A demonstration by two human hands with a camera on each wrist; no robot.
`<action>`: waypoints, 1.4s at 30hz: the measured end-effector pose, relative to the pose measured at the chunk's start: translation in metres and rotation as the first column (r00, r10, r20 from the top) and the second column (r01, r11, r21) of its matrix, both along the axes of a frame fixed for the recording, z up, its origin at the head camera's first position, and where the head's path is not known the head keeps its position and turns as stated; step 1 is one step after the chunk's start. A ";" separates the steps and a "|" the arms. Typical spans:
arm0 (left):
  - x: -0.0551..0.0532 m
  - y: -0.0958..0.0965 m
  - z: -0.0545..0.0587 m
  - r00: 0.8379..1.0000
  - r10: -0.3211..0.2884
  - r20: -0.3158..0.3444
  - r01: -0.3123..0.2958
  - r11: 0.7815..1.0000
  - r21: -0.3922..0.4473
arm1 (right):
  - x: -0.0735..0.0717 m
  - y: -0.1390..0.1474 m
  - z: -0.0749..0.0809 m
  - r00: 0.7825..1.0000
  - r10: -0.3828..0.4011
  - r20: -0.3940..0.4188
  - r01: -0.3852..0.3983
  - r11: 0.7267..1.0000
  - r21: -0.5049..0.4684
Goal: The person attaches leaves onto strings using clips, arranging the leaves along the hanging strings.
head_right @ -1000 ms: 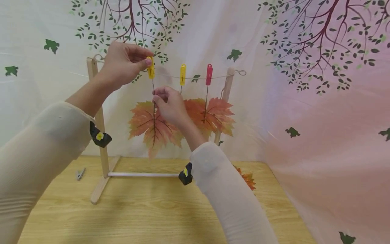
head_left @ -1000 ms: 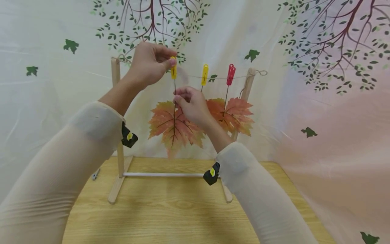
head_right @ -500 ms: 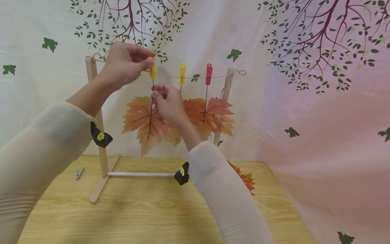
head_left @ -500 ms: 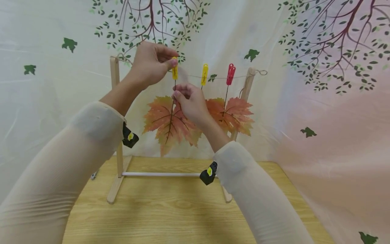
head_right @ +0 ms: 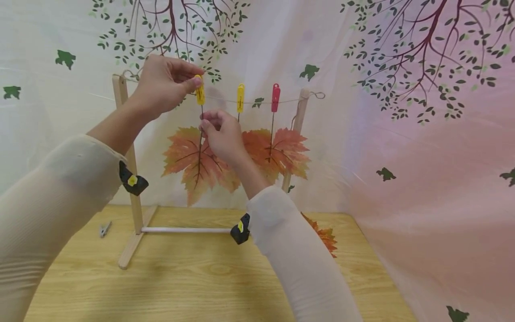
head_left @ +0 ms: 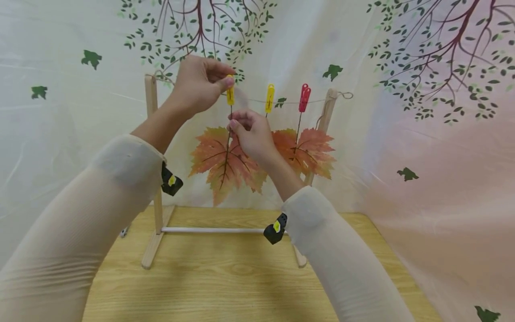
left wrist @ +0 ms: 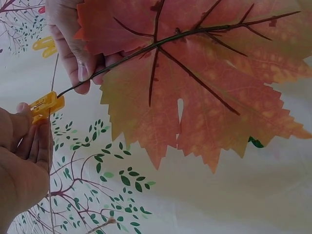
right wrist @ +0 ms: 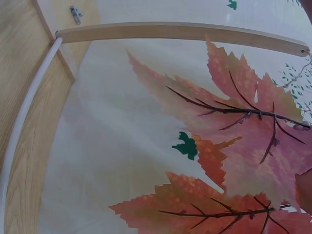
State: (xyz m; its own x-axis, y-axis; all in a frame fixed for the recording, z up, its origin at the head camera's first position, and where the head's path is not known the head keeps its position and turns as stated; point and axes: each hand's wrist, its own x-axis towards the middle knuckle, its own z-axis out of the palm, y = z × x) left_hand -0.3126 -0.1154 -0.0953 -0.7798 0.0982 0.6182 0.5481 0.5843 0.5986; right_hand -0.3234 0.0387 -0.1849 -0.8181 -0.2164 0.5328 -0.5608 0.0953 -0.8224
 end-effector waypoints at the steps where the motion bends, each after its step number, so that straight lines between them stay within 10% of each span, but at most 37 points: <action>1: 0.000 0.000 0.000 1.000 -0.002 0.001 0.002 1.000 -0.003 | 0.000 0.000 0.000 1.000 0.003 0.003 -0.003 1.000 -0.004; 42: 0.003 -0.009 -0.002 0.996 -0.063 -0.059 0.053 0.986 -0.159 | 0.004 0.009 -0.001 0.998 0.018 0.062 -0.020 0.999 0.026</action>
State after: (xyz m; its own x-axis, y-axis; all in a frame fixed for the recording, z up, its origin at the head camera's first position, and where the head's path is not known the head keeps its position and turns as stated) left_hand -0.3097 -0.1249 -0.0978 -0.7295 0.2420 0.6397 0.6177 0.6346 0.4644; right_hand -0.3198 0.0478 -0.1863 -0.8452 -0.2456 0.4748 -0.5106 0.1080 -0.8530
